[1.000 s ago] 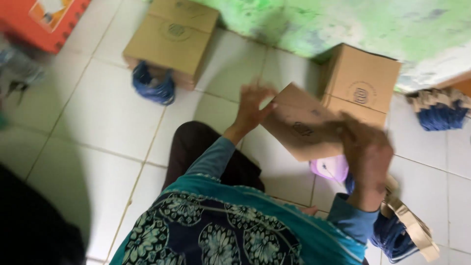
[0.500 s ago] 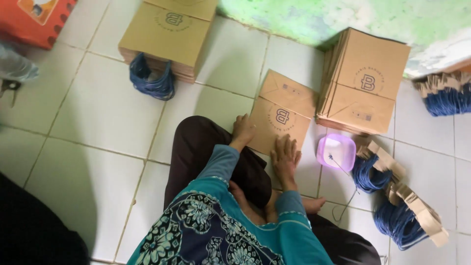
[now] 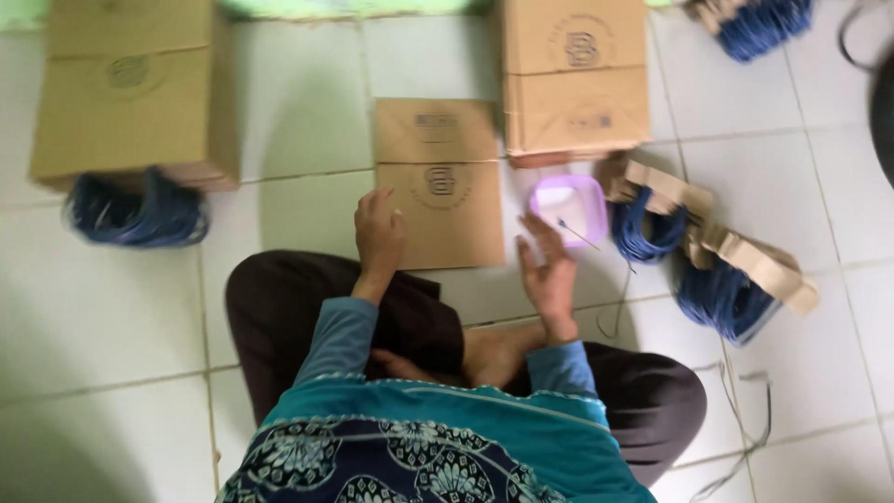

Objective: The person sits on the floor and assembles paper bags by inserting blue rope handles into the bag slots. They use a small wooden block and a stick to apply adhesive from a purple container to secure the handles. The person folds the bag flaps and stacks the finished bags.

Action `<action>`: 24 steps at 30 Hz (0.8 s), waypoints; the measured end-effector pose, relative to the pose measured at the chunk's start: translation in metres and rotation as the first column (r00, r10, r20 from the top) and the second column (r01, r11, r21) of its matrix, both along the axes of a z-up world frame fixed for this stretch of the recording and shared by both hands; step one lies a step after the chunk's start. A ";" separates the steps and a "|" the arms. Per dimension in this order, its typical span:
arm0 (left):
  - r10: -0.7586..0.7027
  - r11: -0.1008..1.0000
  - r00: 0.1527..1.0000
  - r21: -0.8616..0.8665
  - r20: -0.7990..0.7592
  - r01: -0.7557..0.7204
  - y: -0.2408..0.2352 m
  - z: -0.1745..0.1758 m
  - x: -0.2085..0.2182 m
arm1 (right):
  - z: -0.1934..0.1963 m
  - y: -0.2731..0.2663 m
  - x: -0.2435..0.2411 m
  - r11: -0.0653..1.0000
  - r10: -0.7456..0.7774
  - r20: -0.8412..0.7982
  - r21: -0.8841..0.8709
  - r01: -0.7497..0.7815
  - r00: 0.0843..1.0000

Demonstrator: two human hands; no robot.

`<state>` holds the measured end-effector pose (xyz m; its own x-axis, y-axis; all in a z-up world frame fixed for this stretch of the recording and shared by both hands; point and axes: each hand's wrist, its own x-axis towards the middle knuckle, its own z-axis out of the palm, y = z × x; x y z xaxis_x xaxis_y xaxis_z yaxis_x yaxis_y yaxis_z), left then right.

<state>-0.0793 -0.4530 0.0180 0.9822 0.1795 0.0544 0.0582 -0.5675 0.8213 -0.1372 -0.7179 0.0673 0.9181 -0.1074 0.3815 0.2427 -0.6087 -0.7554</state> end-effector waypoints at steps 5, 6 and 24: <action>-0.293 0.951 0.924 -0.029 0.245 0.309 -0.115 0.039 0.029 | -0.051 -0.165 -0.002 0.870 -0.478 0.073 0.178 0.460 0.875; -0.392 0.911 0.851 0.017 0.348 0.413 -0.142 0.039 0.036 | -0.062 -0.194 -0.005 0.741 -0.655 0.047 0.231 0.630 0.754; -0.774 0.442 0.574 0.421 -0.267 0.792 -0.405 -0.100 0.162 | -0.190 -0.223 0.022 0.212 -0.818 -0.520 0.127 0.969 0.247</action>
